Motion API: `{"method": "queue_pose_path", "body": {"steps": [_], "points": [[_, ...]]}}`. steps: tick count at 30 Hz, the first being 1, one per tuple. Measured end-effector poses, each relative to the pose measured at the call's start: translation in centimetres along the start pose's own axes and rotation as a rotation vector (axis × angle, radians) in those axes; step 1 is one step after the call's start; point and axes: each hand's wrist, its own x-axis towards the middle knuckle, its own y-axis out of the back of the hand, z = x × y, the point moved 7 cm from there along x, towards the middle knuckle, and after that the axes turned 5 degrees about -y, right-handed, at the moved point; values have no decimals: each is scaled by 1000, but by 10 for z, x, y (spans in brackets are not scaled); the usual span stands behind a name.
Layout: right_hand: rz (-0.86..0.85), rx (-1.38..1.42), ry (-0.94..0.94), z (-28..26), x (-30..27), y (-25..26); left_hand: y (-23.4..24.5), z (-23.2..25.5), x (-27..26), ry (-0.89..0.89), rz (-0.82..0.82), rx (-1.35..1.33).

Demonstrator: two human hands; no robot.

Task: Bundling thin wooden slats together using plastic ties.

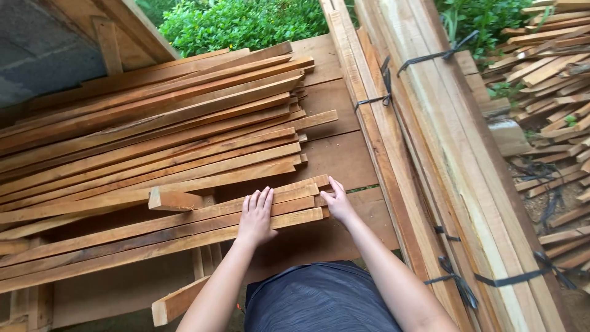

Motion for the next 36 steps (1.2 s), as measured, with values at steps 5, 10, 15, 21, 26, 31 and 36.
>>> {"method": "queue_pose_path", "body": {"steps": [5, 10, 15, 21, 26, 31, 36], "points": [[-4, -51, -33, 8, 6, -6, 5, 1, -1, 17, -110, -7], [-6, -8, -71, 6, -4, -7, 2, 1, 2, 2, -143, 26], [-25, 126, -79, -25, -26, -12, -1, -2, 3, -4, -35, 19], [-42, -143, 22, -31, -10, 10, 3, -1, 1, -4, -17, -39], [138, 92, -136, -15, 10, 33, 2, -5, 5, -5, 35, -21], [-7, 293, -146, -7, -4, 0, -1, -4, 3, 2, 64, -43], [-8, 305, -133, -13, -7, -2, -1, -4, 2, -7, 109, -46]]}}
